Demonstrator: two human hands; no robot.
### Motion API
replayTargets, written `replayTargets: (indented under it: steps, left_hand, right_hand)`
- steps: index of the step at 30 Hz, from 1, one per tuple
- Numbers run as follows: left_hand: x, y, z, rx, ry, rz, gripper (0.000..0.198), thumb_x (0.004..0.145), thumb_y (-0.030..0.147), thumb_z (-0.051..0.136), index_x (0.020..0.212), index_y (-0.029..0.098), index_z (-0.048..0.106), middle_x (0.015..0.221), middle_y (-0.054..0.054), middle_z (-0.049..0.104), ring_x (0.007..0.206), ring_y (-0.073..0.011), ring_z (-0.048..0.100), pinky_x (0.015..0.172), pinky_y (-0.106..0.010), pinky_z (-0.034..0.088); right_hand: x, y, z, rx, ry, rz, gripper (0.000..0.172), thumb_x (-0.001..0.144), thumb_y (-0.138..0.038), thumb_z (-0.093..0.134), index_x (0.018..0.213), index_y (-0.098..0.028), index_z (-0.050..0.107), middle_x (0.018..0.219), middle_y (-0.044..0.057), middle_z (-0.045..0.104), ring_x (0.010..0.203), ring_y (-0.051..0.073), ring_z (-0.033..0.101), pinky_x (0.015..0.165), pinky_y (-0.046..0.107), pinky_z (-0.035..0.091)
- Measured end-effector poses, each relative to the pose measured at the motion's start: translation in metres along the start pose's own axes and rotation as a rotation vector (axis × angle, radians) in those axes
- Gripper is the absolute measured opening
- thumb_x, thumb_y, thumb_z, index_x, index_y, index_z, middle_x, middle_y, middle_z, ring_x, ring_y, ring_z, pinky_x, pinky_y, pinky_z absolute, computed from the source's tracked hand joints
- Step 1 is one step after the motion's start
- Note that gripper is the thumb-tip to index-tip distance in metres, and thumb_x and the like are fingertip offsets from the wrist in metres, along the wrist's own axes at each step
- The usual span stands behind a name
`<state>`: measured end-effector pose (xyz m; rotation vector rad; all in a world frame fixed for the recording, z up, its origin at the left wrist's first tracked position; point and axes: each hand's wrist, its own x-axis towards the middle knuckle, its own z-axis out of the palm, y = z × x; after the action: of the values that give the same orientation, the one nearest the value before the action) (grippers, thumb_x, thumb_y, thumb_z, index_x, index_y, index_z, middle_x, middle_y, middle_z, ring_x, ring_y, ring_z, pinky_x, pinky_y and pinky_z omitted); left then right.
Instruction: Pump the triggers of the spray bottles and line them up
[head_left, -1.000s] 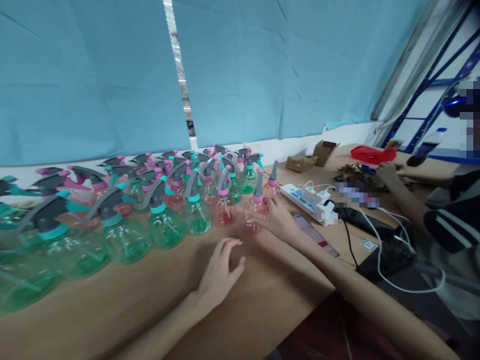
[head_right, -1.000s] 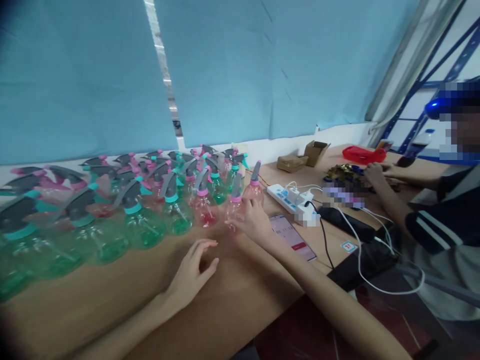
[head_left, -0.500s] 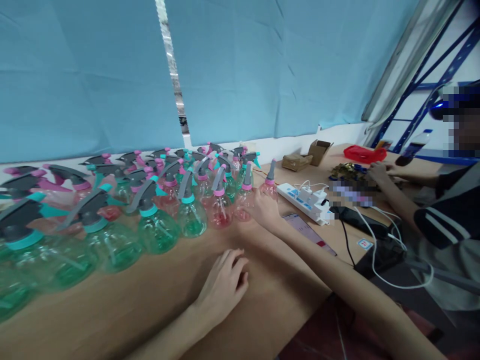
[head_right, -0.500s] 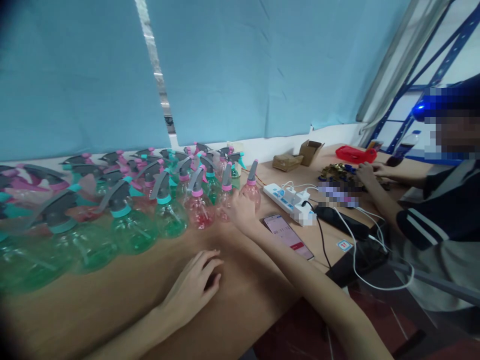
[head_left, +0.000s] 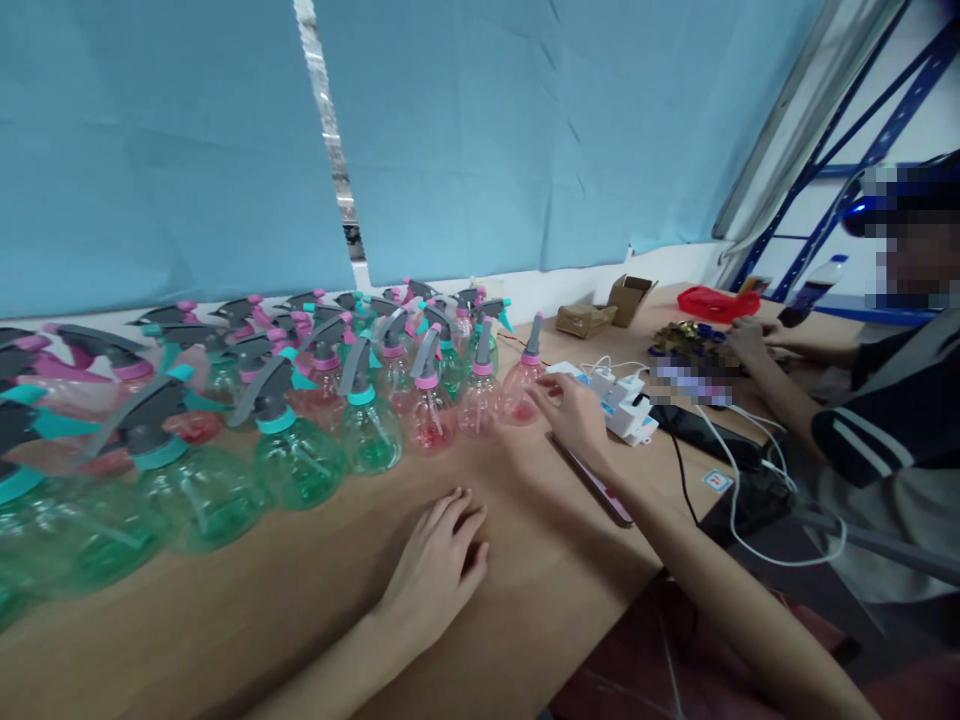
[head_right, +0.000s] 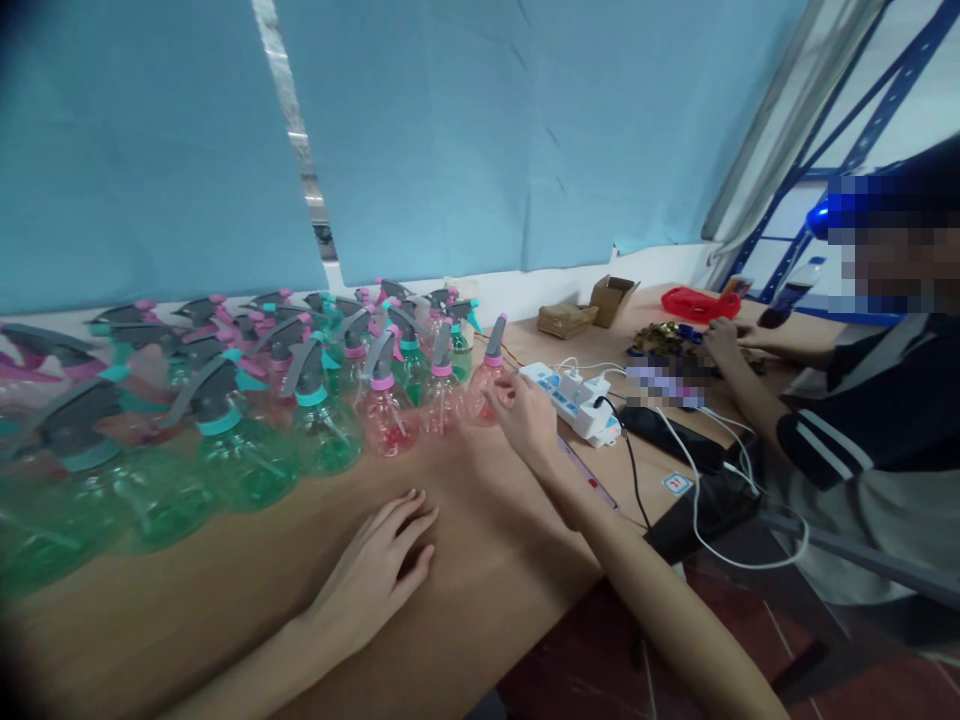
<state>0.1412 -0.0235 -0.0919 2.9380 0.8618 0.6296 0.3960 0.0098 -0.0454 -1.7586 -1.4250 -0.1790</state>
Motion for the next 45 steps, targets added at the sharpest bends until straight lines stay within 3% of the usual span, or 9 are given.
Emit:
replayTargets:
  steps: [2,7,13,27,34,38,45]
  left_hand:
    - [0.000,-0.001,0.000,0.006,-0.002,0.003,0.033,0.083,0.018,0.048,0.114,0.012,0.058,0.120,-0.014,0.058,0.117,-0.0268,0.051,0.095,-0.045,0.046]
    - [0.001,-0.003,0.001,0.006,0.018,0.013,0.032,0.085,0.020,0.047,0.113,0.014,0.058,0.120,-0.013,0.059,0.116,-0.0262,0.051,0.094,-0.045,0.046]
    - [0.001,-0.004,0.001,-0.007,0.030,0.029,0.031,0.085,0.022,0.046,0.114,0.015,0.058,0.119,-0.012,0.060,0.115,-0.0261,0.052,0.093,-0.045,0.047]
    - [0.005,-0.010,0.000,-0.064,0.022,-0.012,0.030,0.087,0.024,0.045,0.114,0.019,0.056,0.122,-0.010,0.058,0.113,-0.0239,0.053,0.095,-0.044,0.046]
    - [0.008,-0.008,-0.014,-0.288,0.034,-0.185,0.022,0.088,0.029,0.044,0.107,0.022,0.054,0.113,-0.006,0.061,0.106,-0.0222,0.058,0.091,-0.042,0.048]
    - [0.011,-0.008,-0.027,-0.430,0.084,-0.308,0.035,0.085,0.035,0.051,0.117,0.022,0.046,0.120,-0.009,0.057,0.108,-0.0247,0.057,0.090,-0.045,0.047]
    - [0.008,-0.011,-0.077,-0.606,0.215,-0.347,0.062,0.077,0.035,0.061,0.131,0.022,0.034,0.133,-0.012,0.047,0.118,-0.0272,0.049,0.097,-0.049,0.041]
  right_hand:
    - [0.009,0.016,0.003,-0.003,0.078,0.054,0.047,0.077,-0.052,0.055,0.105,-0.014,0.058,0.107,0.017,0.061,0.098,0.030,0.058,0.083,0.042,0.043]
    - [0.030,0.032,0.026,0.110,-0.004,0.053,0.068,0.068,-0.046,0.065,0.121,-0.008,0.046,0.117,0.021,0.056,0.110,0.031,0.053,0.089,0.041,0.041]
    - [0.032,0.029,0.035,0.158,-0.068,0.056,0.061,0.069,-0.037,0.065,0.120,-0.011,0.045,0.115,0.016,0.060,0.103,0.026,0.058,0.085,0.037,0.044]
    - [0.013,0.019,0.002,0.114,-0.194,0.064,0.058,0.068,-0.040,0.067,0.113,-0.010,0.048,0.109,0.016,0.062,0.098,0.026,0.059,0.081,0.036,0.045]
    - [-0.023,-0.008,-0.017,0.008,-0.199,0.015,0.056,0.070,-0.049,0.064,0.108,-0.011,0.047,0.101,0.017,0.062,0.092,0.029,0.061,0.074,0.038,0.046]
    - [-0.053,-0.036,-0.019,0.011,-0.209,-0.051,0.056,0.073,-0.056,0.059,0.106,-0.013,0.047,0.097,0.015,0.062,0.089,0.028,0.062,0.071,0.037,0.047]
    - [-0.098,-0.108,0.000,0.174,-0.322,-0.201,0.056,0.071,-0.059,0.059,0.105,-0.015,0.049,0.098,0.011,0.058,0.089,0.024,0.059,0.071,0.036,0.049]
